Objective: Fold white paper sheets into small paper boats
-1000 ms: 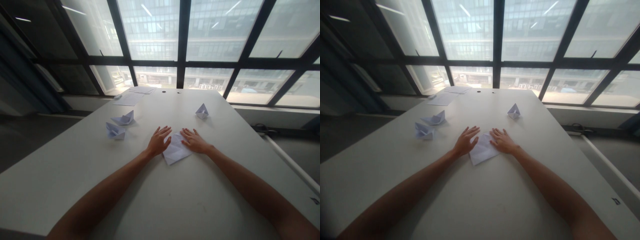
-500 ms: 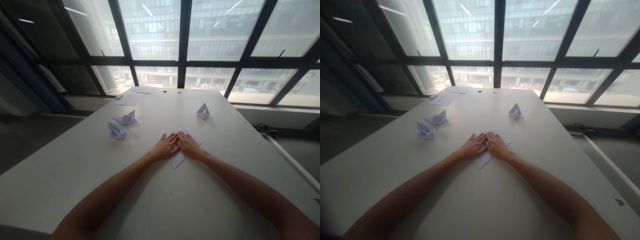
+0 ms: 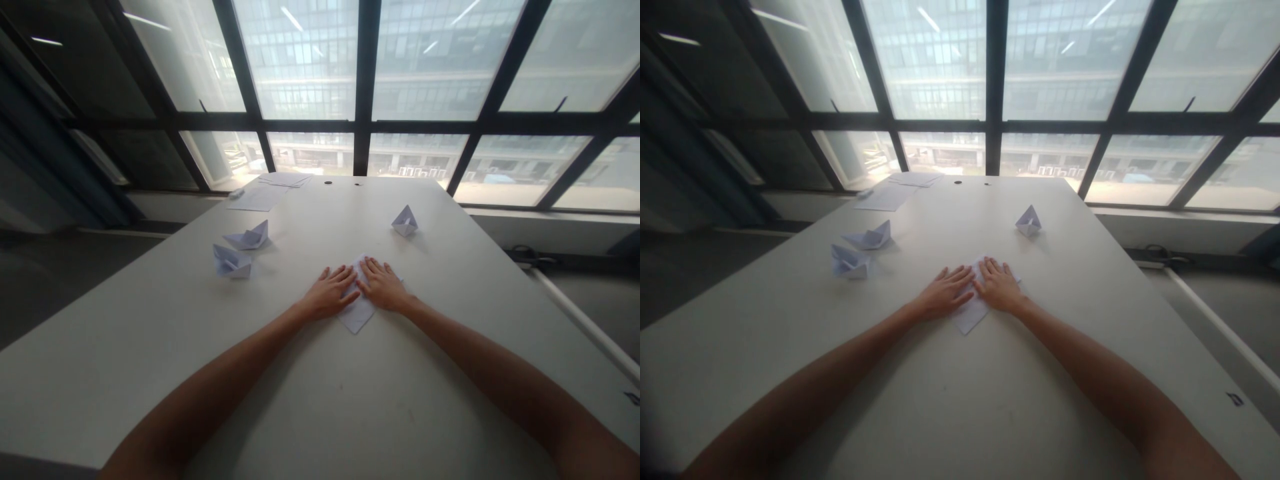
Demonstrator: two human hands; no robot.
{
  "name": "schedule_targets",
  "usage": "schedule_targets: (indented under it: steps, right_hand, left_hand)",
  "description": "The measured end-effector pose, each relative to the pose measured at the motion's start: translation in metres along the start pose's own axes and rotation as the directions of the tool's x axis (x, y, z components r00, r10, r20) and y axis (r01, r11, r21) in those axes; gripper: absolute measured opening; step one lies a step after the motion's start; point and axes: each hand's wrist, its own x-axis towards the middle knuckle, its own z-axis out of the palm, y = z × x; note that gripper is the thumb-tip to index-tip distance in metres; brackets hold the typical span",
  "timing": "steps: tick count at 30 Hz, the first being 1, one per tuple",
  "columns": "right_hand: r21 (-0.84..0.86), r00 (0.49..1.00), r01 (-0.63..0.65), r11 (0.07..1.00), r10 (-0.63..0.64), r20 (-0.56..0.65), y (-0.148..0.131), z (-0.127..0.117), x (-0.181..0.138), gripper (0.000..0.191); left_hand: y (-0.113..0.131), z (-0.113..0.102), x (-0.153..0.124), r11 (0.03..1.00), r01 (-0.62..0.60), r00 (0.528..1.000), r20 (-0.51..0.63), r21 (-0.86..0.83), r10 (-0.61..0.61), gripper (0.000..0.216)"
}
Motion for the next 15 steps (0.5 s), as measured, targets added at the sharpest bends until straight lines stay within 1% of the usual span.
schedule_targets:
  steps: [3, 5, 7, 9, 10, 12, 13, 14, 15]
  right_hand:
    - [0.016, 0.998, 0.058, 0.998, -0.058, 0.013, 0.010, -0.001, 0.003, 0.068]
    - [0.055, 0.987, 0.157, 0.986, -0.158, 0.033, 0.018, -0.005, 0.004, 0.068]
    - [0.099, 0.961, 0.267, 0.959, -0.272, 0.045, 0.025, -0.010, 0.005, 0.068]
    - [0.107, 0.937, 0.342, 0.934, -0.347, 0.036, 0.029, -0.016, 0.004, 0.067]
    - [0.092, 0.931, 0.361, 0.928, -0.365, 0.021, 0.029, -0.018, 0.003, 0.068]
    - [0.032, 0.932, 0.363, 0.931, -0.362, -0.021, 0.027, -0.021, 0.002, 0.067]
    - [-0.005, 0.941, 0.335, 0.942, -0.335, -0.047, 0.025, -0.022, 0.001, 0.064]
    - [-0.041, 0.956, 0.278, 0.960, -0.281, -0.080, 0.023, -0.022, 0.001, 0.060]
    - [-0.073, 0.972, 0.192, 0.979, -0.200, -0.120, 0.020, -0.022, 0.000, 0.054]
  left_hand:
    - [-0.001, -0.005, 0.000, 1.000, -0.006, 0.999, -0.040, -0.011, 0.005, 0.056]
    - [-0.004, -0.007, 0.001, 0.999, 0.018, 0.995, -0.093, -0.031, -0.021, 0.047]
    - [-0.009, -0.008, 0.002, 0.998, 0.036, 0.988, -0.148, -0.051, -0.043, 0.042]
    - [-0.014, -0.008, 0.002, 0.998, -0.002, 0.987, -0.163, -0.061, -0.008, 0.041]
    - [-0.017, -0.008, 0.002, 0.997, -0.040, 0.989, -0.144, -0.062, 0.031, 0.044]
    - [-0.021, -0.009, 0.001, 0.991, -0.122, 0.991, -0.069, -0.062, 0.118, 0.057]
    - [-0.022, -0.010, 0.000, 0.986, -0.153, 0.988, -0.024, -0.059, 0.152, 0.061]
    - [-0.022, -0.010, -0.001, 0.984, -0.170, 0.985, 0.016, -0.054, 0.171, 0.063]
    - [-0.021, -0.010, -0.002, 0.984, -0.170, 0.984, 0.045, -0.046, 0.173, 0.063]
